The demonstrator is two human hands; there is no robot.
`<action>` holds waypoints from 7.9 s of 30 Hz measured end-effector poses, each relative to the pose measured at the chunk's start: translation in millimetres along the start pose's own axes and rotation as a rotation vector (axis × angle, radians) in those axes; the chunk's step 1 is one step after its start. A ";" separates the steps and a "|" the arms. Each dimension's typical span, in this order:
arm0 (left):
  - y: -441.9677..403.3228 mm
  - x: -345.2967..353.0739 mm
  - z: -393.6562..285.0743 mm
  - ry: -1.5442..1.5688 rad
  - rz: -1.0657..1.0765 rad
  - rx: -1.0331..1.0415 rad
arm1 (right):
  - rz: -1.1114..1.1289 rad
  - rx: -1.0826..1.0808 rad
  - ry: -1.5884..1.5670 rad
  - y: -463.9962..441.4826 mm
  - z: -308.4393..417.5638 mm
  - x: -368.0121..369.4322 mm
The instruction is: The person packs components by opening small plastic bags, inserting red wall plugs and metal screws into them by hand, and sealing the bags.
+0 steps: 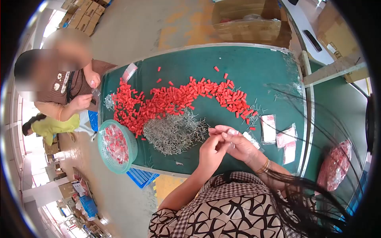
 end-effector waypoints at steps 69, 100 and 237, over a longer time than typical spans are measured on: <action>-15.0 -29.2 24.5 0.127 0.249 -0.267 | -0.371 0.248 0.995 17.4 33.0 16.7; -23.5 -26.6 19.1 0.051 0.262 -0.181 | -0.377 0.220 0.888 25.9 34.8 14.2; -5.5 -58.6 -20.0 0.071 0.003 0.078 | 0.060 -0.141 0.146 28.0 54.5 33.4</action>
Point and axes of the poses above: each hand's wrist, its own y-axis away from the middle knuckle, its own x-axis out of the palm, z = x × y, the point moved 3 cm from there along -y, towards the middle knuckle, and after that the axes turned 9 degrees about z, right-handed, at the moved point
